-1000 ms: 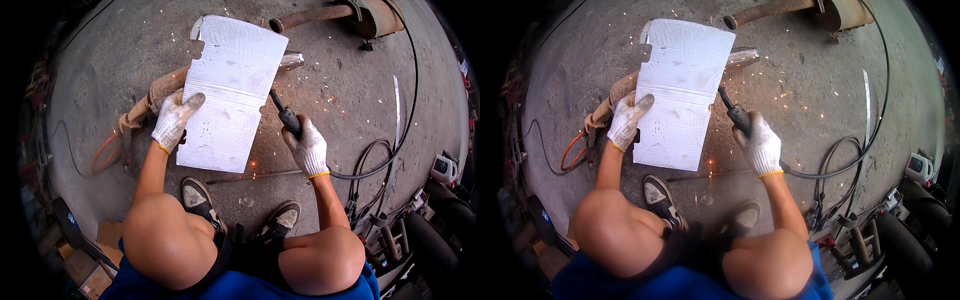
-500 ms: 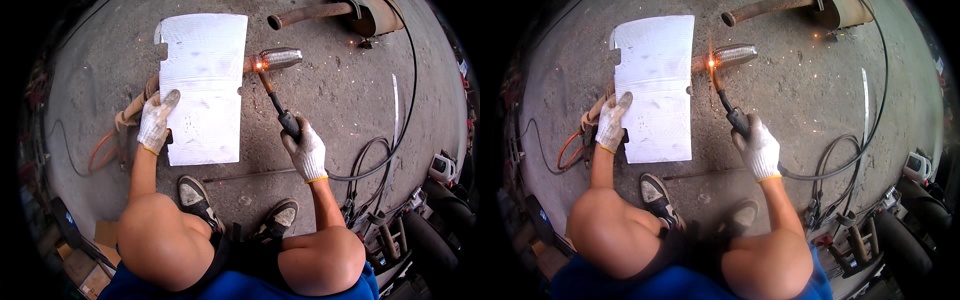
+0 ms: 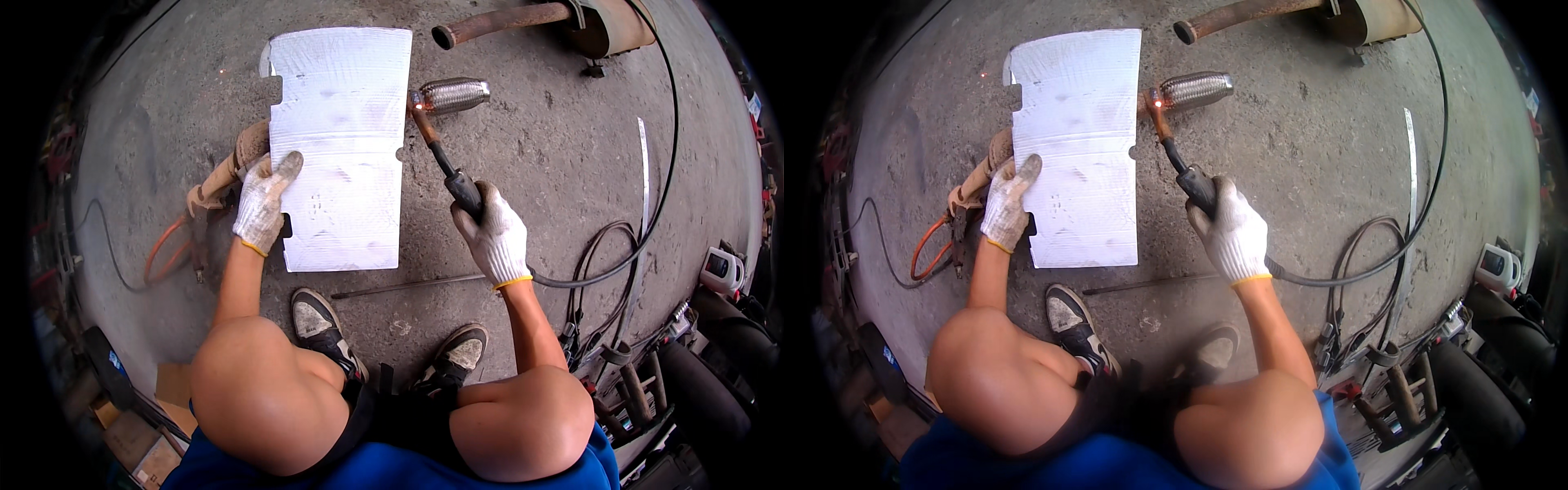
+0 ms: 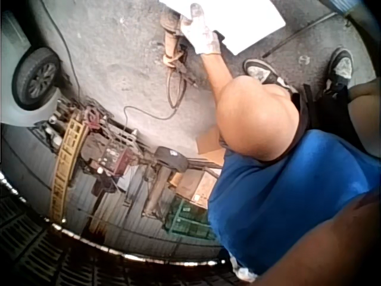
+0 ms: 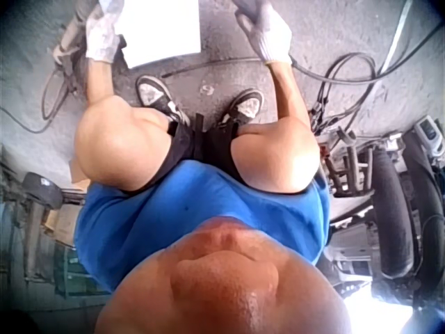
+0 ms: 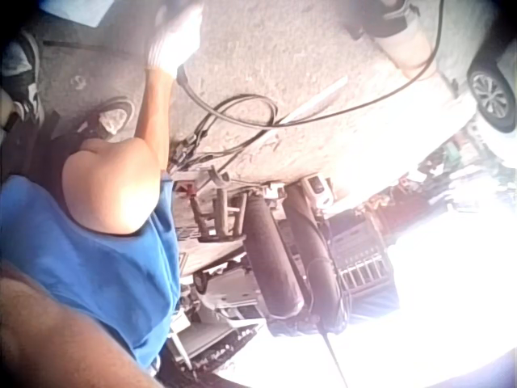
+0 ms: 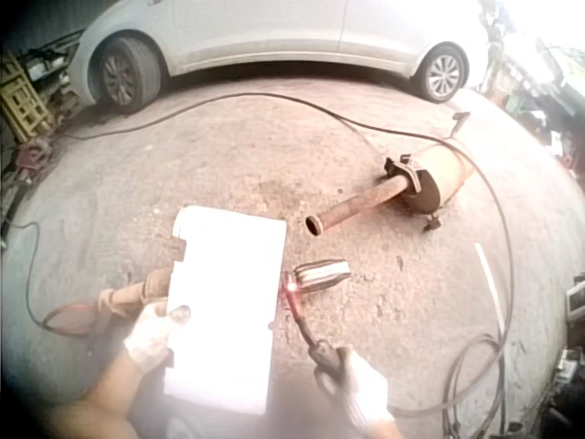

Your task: The person sits on the floor and uses a welding torch to attach a white metal plate to a rusty exhaust pipe. They hold the plate in place with one hand while applying the welding torch with the other, creating sparks and fusing the metal pieces together.

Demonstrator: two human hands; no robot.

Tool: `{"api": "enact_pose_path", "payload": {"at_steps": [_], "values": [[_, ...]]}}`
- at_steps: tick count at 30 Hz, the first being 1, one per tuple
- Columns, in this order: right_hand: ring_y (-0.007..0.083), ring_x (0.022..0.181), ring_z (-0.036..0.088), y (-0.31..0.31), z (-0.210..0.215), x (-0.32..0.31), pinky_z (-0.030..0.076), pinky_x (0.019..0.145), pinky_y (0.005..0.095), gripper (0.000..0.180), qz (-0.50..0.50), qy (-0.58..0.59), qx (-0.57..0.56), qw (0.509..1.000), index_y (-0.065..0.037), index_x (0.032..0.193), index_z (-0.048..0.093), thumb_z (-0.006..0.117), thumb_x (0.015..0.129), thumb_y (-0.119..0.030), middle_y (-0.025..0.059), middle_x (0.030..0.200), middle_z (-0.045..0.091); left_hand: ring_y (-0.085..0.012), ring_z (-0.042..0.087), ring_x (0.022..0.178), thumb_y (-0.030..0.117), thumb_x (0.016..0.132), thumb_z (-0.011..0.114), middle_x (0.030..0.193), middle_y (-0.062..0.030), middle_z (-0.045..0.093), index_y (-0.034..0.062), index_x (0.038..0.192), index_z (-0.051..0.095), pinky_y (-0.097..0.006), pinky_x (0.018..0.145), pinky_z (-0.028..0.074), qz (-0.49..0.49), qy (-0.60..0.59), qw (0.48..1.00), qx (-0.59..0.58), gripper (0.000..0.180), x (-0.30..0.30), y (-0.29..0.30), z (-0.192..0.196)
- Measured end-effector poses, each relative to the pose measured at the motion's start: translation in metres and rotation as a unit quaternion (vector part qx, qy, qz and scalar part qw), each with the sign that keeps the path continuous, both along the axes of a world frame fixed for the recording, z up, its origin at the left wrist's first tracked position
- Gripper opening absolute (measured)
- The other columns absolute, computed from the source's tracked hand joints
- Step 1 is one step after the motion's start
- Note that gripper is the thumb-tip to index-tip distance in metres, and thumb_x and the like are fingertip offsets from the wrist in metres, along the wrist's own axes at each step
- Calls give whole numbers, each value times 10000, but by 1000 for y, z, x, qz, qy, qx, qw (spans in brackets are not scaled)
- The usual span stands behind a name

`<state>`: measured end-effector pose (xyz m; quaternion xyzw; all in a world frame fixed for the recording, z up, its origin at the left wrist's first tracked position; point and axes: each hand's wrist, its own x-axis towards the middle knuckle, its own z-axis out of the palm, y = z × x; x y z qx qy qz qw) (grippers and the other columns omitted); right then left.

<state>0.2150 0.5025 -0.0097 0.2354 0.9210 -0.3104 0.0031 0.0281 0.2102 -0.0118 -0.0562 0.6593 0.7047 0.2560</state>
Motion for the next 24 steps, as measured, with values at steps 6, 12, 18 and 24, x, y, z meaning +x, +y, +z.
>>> {"api": "enact_pose_path", "payload": {"at_steps": [6, 12, 18, 24], "values": [[412, 926, 710, 2, -1, -2, 564, 801, 466, 469, 5, -6, 5, 1000, -30, 1240, 584, 727, 904, -325, 226, 1030, 716, -132, 659, 958, 234, 976, 737, 1096, -80, 721, -24, 1203, 679, -293, 870, 527, -21, 5, 1000, -4, 349, 5, 8, 0], [419, 913, 710, 1, 1, -5, 561, 797, 472, 448, 3, -20, -1, 1000, -35, 1217, 585, 723, 908, -330, 230, 1012, 717, -119, 657, 923, 266, 977, 739, 1072, -72, 724, -24, 1182, 679, -288, 846, 533, -51, 10, 998, -33, 360, 8, 14, 7], [431, 912, 706, 4, -1, -3, 558, 795, 481, 451, 6, -21, -4, 1000, -37, 1221, 566, 709, 927, -347, 226, 1000, 720, -116, 656, 913, 285, 970, 748, 1055, -74, 726, -22, 1159, 686, -285, 843, 531, -57, 16, 997, -40, 366, 9, 17, 2], [425, 912, 707, 2, -1, -3, 558, 794, 477, 445, -1, -17, -12, 1000, -41, 1208, 573, 710, 927, -356, 234, 990, 715, -118, 665, 897, 241, 966, 748, 1046, -64, 725, -15, 1165, 684, -282, 827, 543, -66, 21, 997, -42, 330, 8, 13, -3]]}}
